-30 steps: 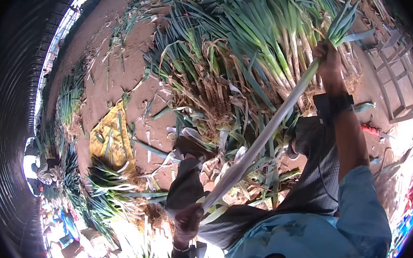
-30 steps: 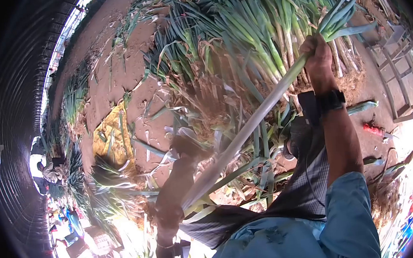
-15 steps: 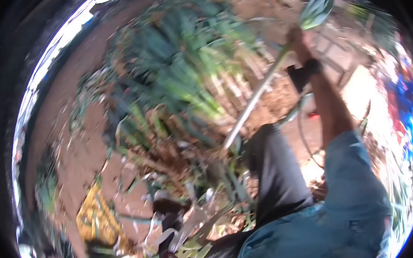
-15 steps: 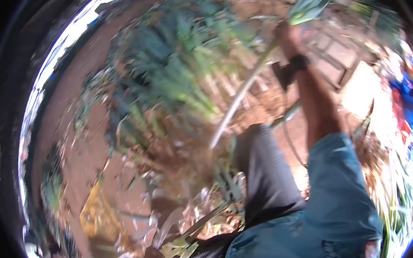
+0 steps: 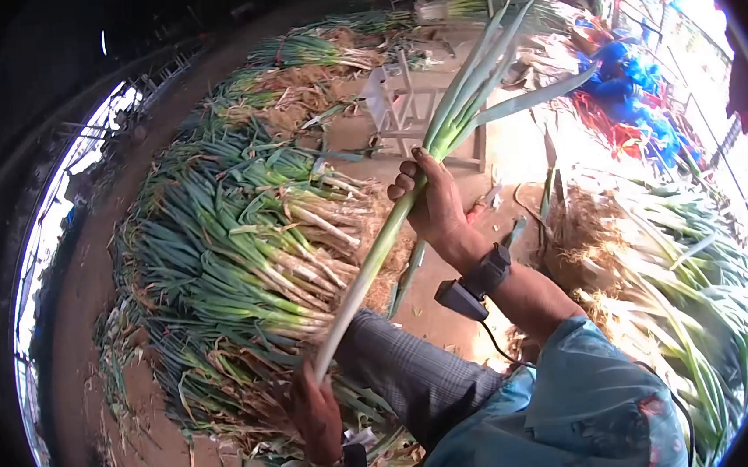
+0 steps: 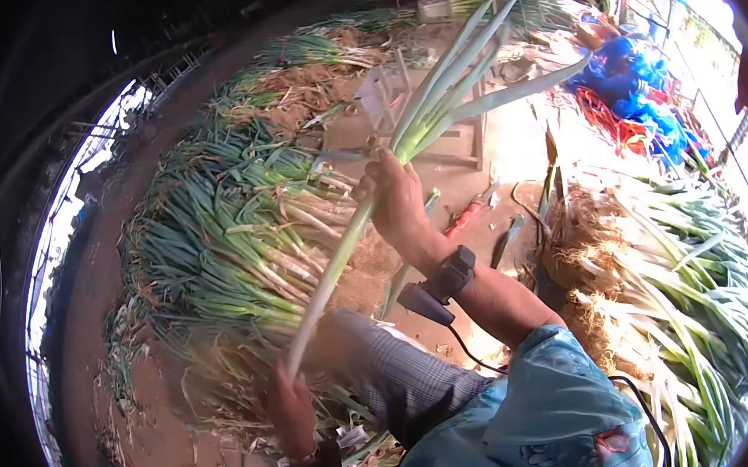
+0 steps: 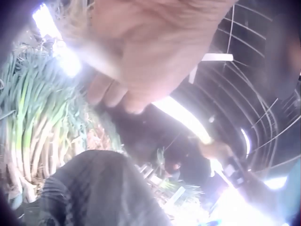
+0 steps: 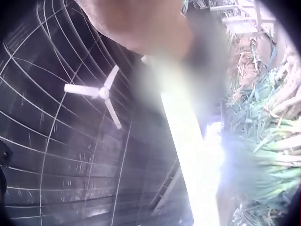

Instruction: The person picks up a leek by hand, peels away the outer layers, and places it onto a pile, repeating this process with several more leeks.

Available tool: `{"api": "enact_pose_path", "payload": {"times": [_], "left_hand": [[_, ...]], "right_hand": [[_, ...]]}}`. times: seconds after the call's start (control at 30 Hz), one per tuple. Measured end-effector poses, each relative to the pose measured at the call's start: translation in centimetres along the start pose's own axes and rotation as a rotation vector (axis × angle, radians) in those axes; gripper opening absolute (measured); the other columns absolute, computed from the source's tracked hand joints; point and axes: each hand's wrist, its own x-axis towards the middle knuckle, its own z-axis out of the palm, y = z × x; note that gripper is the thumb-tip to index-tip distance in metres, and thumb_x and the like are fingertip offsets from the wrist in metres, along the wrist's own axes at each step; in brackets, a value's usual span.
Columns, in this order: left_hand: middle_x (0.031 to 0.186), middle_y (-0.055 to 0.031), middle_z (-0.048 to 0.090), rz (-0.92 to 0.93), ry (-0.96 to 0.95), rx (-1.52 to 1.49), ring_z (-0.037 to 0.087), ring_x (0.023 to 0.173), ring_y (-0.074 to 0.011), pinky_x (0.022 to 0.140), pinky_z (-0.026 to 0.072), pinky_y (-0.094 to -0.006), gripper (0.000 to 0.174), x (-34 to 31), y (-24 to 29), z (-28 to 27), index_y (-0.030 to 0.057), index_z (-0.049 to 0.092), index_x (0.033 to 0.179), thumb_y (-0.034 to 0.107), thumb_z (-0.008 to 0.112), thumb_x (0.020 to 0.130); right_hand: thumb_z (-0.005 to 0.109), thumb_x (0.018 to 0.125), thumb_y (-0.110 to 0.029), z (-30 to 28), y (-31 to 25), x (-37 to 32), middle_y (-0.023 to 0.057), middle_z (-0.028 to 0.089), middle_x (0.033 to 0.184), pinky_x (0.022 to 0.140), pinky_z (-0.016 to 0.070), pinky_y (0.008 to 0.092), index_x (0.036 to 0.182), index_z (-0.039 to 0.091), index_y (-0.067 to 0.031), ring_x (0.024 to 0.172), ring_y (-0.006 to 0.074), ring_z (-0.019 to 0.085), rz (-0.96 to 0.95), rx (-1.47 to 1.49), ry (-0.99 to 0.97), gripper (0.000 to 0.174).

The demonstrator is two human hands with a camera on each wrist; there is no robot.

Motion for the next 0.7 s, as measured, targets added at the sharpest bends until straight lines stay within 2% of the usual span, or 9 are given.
{"api": "enact_pose_path", "payload": {"times": [0.07, 0.17, 0.23, 0.3, 0.33, 0.4, 0.53, 0.6, 0.7], "left_hand": [[0.091, -0.0133, 0.062, -0.09, -0.17, -0.07, 0.057, 0.089, -0.0303, 0.083, 0.0408, -0.044, 0.032, -1.4, -3.7, 3.4, 0.0082, 0.054, 0.111, 0.018, 0.058, 0.081], [0.081, -0.0168, 0.061, -0.596, -0.166, -0.442, 0.059, 0.074, -0.0298, 0.066, 0.0446, -0.0406, 0.021, -4.3, -8.3, 3.9, 0.0056, 0.059, 0.099, 0.022, 0.056, 0.085], [0.071, -0.0158, 0.059, -0.211, 0.204, -0.239, 0.058, 0.061, -0.0281, 0.055, 0.044, -0.0383, 0.021, -7.3, -13.1, 4.5, 0.003, 0.058, 0.096, 0.021, 0.052, 0.088], [0.064, -0.011, 0.058, -0.347, 0.093, -0.3, 0.055, 0.053, -0.0201, 0.049, 0.0428, -0.0335, 0.022, -10.5, -17.5, 5.0, 0.0033, 0.059, 0.092, 0.024, 0.052, 0.089], [0.065, -0.0052, 0.059, -0.597, 0.034, -0.629, 0.053, 0.054, -0.0111, 0.048, 0.0421, -0.0273, 0.025, -11.6, -18.5, 4.9, 0.0025, 0.059, 0.092, 0.027, 0.055, 0.088], [0.066, -0.0018, 0.058, -0.948, 0.111, -0.988, 0.051, 0.054, -0.0075, 0.047, 0.0409, -0.0235, 0.021, -16.6, -24.3, 9.3, 0.0016, 0.061, 0.089, 0.022, 0.058, 0.085], [0.074, -0.0043, 0.06, -1.194, 0.097, -1.009, 0.058, 0.059, -0.012, 0.05, 0.0468, -0.0255, 0.023, -21.4, -28.8, 11.8, 0.0039, 0.062, 0.099, 0.02, 0.058, 0.082], [0.077, -0.0051, 0.061, -1.33, 0.121, -0.998, 0.061, 0.062, -0.0144, 0.052, 0.0498, -0.0269, 0.025, -21.3, -30.0, 12.3, 0.0031, 0.062, 0.1, 0.019, 0.058, 0.081], [0.08, -0.0061, 0.063, -1.219, 0.196, -1.05, 0.064, 0.065, -0.0168, 0.053, 0.0517, -0.028, 0.024, -20.8, -32.3, 14.3, 0.0019, 0.063, 0.099, 0.017, 0.056, 0.081]], "right_hand": [[0.048, 0.091, -0.017, -1.2, -4.4, 1.1, -0.0003, 0.038, 0.07, 0.056, 0.0361, 0.0264, 0.088, 0.043, -0.0093, 0.057, 0.0105, 0.036, -0.058, -0.022, 0.042, 0.009], [0.047, 0.086, -0.008, -9.0, -14.2, 6.2, 0.002, 0.045, 0.062, 0.046, 0.0374, 0.0298, 0.08, 0.048, -0.0062, 0.053, 0.0156, 0.045, -0.407, -0.475, 0.041, 0.006], [0.046, 0.087, -0.008, -12.4, -21.4, 7.6, 0.0029, 0.044, 0.069, 0.053, 0.0358, 0.0307, 0.085, 0.047, -0.0066, 0.061, 0.0164, 0.044, -0.605, -0.913, 0.136, 0.003], [0.045, 0.087, -0.009, -15.3, -27.4, 8.1, 0.0039, 0.043, 0.077, 0.059, 0.0343, 0.0316, 0.09, 0.046, -0.007, 0.068, 0.0173, 0.042, -0.678, -1.323, 0.225, 0.004], [0.044, 0.087, -0.009, -16.2, -29.8, 8.4, 0.0044, 0.043, 0.081, 0.062, 0.0335, 0.0321, 0.093, 0.046, -0.0072, 0.072, 0.0177, 0.042, -0.669, -1.448, 0.258, 0.006], [0.043, 0.088, -0.009, -17.5, -32.4, 9.4, 0.0053, 0.042, 0.088, 0.069, 0.0319, 0.033, 0.098, 0.045, -0.0076, 0.08, 0.0186, 0.04, -0.629, -1.631, 0.323, 0.01], [0.041, 0.089, -0.01, -13.3, -28.5, 10.7, 0.0073, 0.04, 0.104, 0.082, 0.0288, 0.0349, 0.108, 0.043, -0.0084, 0.095, 0.0203, 0.037, -0.617, -1.681, 0.277, 0.02], [0.04, 0.089, -0.01, -9.9, -22.6, 11.4, 0.0082, 0.039, 0.111, 0.088, 0.0272, 0.0358, 0.113, 0.042, -0.0088, 0.103, 0.0211, 0.035, -0.556, -1.563, 0.099, 0.024], [0.039, 0.09, -0.01, -5.4, -11.0, 12.3, 0.0097, 0.038, 0.123, 0.098, 0.0249, 0.0372, 0.121, 0.04, -0.0094, 0.115, 0.0224, 0.033, -0.288, -1.243, -0.283, 0.031]]}}
